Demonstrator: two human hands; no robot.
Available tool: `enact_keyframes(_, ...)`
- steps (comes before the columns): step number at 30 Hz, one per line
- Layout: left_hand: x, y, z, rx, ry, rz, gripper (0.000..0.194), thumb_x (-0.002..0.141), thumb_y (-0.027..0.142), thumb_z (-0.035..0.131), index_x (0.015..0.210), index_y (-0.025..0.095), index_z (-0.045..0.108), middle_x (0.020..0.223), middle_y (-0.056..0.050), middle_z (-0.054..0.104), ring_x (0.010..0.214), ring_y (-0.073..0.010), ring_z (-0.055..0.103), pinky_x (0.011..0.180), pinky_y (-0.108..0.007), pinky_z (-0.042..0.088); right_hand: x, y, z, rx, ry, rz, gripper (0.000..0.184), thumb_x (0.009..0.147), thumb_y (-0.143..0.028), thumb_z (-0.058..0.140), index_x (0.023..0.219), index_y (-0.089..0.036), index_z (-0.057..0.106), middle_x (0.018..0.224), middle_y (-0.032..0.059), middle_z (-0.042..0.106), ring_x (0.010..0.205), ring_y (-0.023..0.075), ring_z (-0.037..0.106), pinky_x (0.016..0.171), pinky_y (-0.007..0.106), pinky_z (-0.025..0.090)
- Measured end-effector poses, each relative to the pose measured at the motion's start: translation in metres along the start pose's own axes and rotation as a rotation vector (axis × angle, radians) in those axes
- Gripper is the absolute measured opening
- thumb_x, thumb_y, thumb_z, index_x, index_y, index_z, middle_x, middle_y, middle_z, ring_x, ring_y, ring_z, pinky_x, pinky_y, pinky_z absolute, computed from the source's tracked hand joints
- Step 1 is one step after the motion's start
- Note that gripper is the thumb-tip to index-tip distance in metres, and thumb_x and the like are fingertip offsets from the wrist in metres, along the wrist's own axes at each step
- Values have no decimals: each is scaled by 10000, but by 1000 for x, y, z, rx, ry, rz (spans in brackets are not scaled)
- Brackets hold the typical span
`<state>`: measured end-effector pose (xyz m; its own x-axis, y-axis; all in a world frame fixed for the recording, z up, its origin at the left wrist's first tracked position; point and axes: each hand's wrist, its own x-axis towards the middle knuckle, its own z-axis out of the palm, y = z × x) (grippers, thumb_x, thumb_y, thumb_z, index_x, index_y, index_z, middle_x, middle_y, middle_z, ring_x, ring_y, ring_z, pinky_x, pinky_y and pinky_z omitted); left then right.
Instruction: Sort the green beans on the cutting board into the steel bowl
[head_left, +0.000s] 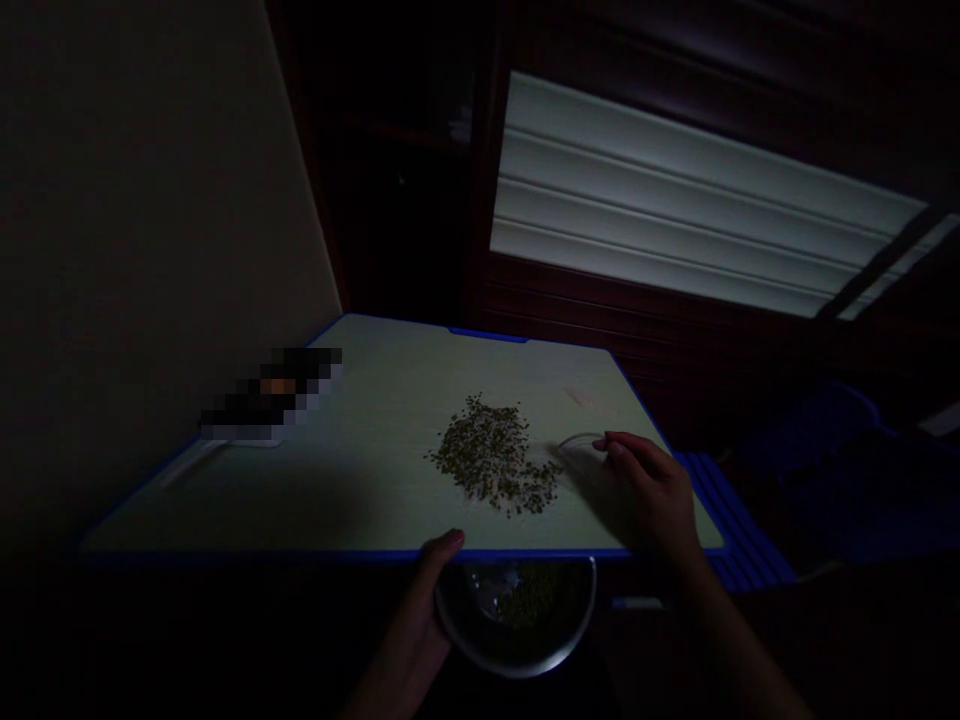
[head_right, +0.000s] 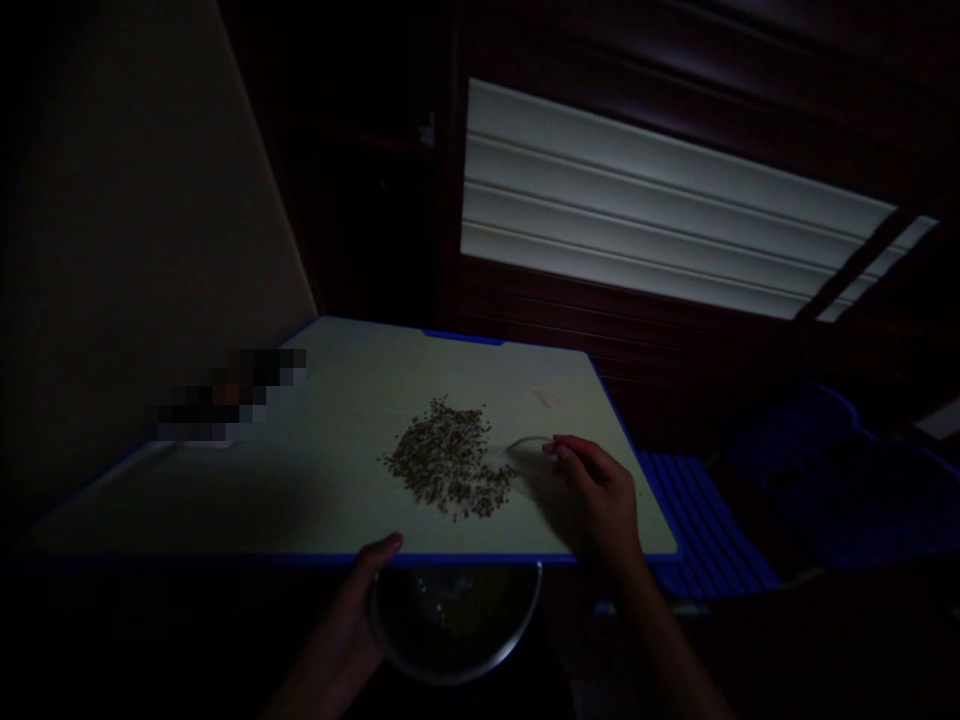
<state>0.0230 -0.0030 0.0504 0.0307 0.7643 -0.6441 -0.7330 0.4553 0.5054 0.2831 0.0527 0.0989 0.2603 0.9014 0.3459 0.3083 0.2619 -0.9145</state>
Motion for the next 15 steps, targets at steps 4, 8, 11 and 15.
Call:
enact_keyframes(4, 6, 3, 1, -41, 5, -36, 99, 911, 225, 668, 885, 176, 750, 887, -65, 844, 978, -260, 796, 947, -371, 599, 11, 8, -3, 78, 71, 38, 304, 881, -424, 718, 1088, -206, 764, 918, 46, 768, 729, 166, 626, 674, 291, 497)
enact_keyframes(8, 13, -1, -7, -20, -12, -56, 76, 878, 237, 702, 844, 178, 736, 796, -54, 825, 954, -276, 799, 934, -383, 604, 30, 11, -2, 80, 33, 83, 293, 857, -350, 670, 1077, -181, 763, 776, 16, 698, 679, 167, 590, 628, 283, 462)
enact_keyframes(11, 18, -5, -13, -34, 1, -60, 66, 863, 234, 712, 869, 175, 740, 836, -69, 835, 988, -296, 792, 931, -405, 608, 52, 10, 1, 89, -22, 81, 313, 814, -288, 665, 1091, -179, 762, 771, 14, 693, 646, 161, 588, 604, 282, 458)
enact_keyframes(15, 27, -12, -25, 19, 25, -27, 166, 857, 298, 718, 972, 184, 755, 973, -108, 842, 1028, -341, 780, 899, -460, 620, 88, 4, 12, 147, -98, 25, 337, 793, -281, 669, 1115, -216, 741, 943, 22, 692, 725, 155, 643, 608, 275, 485)
